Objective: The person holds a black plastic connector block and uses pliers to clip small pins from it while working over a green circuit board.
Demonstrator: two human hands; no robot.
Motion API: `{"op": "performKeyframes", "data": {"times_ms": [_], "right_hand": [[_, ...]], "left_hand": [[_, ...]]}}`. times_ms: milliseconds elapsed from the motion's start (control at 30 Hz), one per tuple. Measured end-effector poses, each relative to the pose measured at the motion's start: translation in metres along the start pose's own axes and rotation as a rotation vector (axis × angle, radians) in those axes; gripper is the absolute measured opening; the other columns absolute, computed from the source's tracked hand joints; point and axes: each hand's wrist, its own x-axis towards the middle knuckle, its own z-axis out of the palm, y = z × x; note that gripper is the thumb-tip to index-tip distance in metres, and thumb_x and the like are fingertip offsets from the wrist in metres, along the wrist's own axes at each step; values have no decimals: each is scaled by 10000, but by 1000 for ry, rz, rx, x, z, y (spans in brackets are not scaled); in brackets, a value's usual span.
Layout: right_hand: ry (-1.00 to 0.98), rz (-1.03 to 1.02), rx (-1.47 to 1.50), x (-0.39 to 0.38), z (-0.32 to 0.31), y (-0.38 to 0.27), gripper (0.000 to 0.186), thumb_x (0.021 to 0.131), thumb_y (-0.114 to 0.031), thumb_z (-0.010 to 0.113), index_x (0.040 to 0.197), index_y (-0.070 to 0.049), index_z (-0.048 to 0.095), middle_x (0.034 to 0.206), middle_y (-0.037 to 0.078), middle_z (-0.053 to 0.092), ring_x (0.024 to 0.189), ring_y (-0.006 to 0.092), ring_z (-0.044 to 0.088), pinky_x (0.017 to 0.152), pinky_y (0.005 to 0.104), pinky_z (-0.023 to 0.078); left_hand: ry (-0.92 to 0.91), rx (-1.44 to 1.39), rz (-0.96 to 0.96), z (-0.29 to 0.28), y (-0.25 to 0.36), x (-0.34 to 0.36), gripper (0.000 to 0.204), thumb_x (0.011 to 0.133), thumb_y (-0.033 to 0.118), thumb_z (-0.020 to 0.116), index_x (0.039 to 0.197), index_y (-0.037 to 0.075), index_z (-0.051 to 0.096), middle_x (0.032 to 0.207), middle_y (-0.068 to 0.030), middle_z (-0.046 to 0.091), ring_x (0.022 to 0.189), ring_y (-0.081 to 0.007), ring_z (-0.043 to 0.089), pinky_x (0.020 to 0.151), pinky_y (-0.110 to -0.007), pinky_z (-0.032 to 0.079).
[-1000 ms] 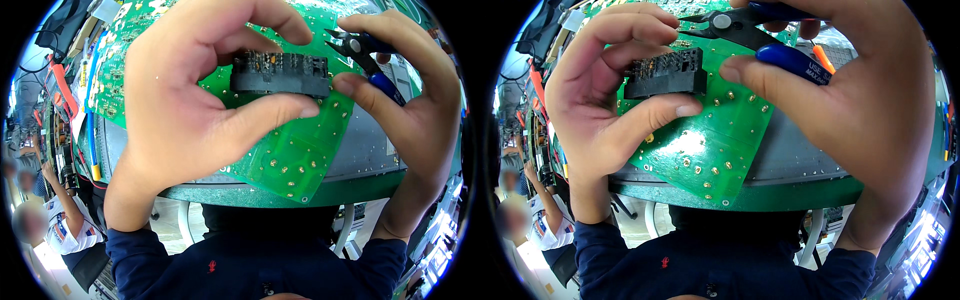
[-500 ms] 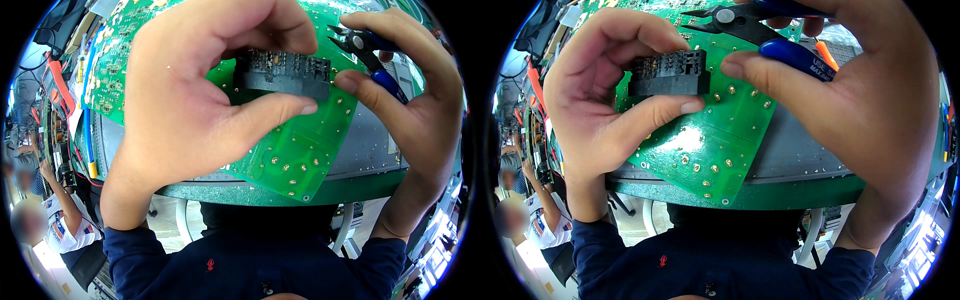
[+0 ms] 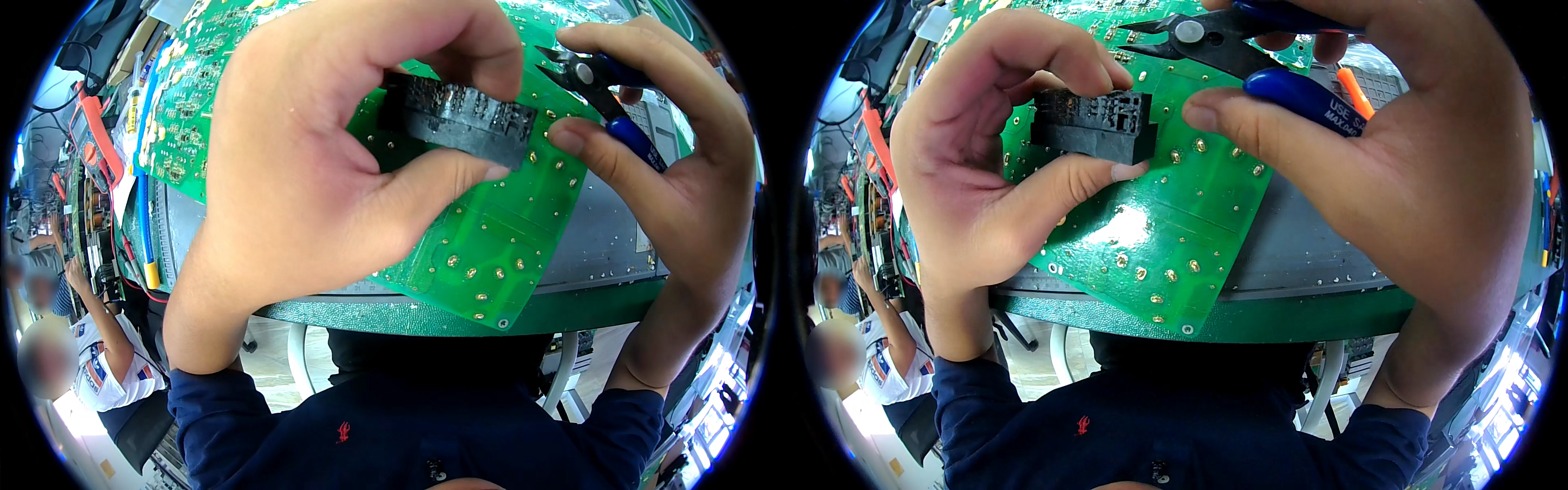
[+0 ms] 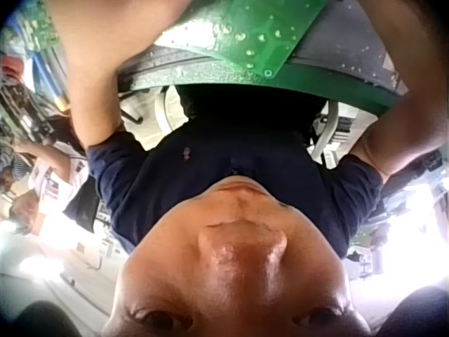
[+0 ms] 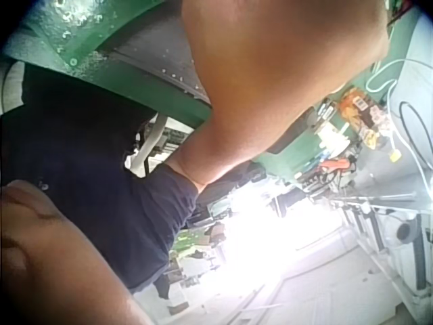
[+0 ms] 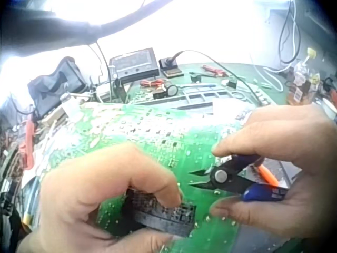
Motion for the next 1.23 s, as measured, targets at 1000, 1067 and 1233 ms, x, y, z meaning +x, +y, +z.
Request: {"op": "performKeyframes", "data": {"times_ms": [1000,1067,1233], "right_hand": [[23,46,62,-2,-5,-2,393,611,-47,730,985,-36,608,844,72,578,773,158,549,709,256,405],[26,23,26,-4,-9,1,387,618,-53,728,986,-39,608,852,73,580,775,158,548,703,255,402],[-344,35,238,6,-40,21,581,741,-261,650,1214,3,439,1047,154,543,945,222,536,770,234,390]], "left_hand": [[-52,17,1,-1,-1,4,421,593,-64,706,969,-59,516,936,-121,573,824,-163,569,755,-260,463],[-64,34,-19,-3,4,6,395,589,-69,701,946,-57,531,925,-116,577,833,-168,571,761,-267,459],[-92,169,-46,2,16,12,363,617,-68,676,953,-37,542,933,-119,578,888,-193,557,817,-286,429]]}}
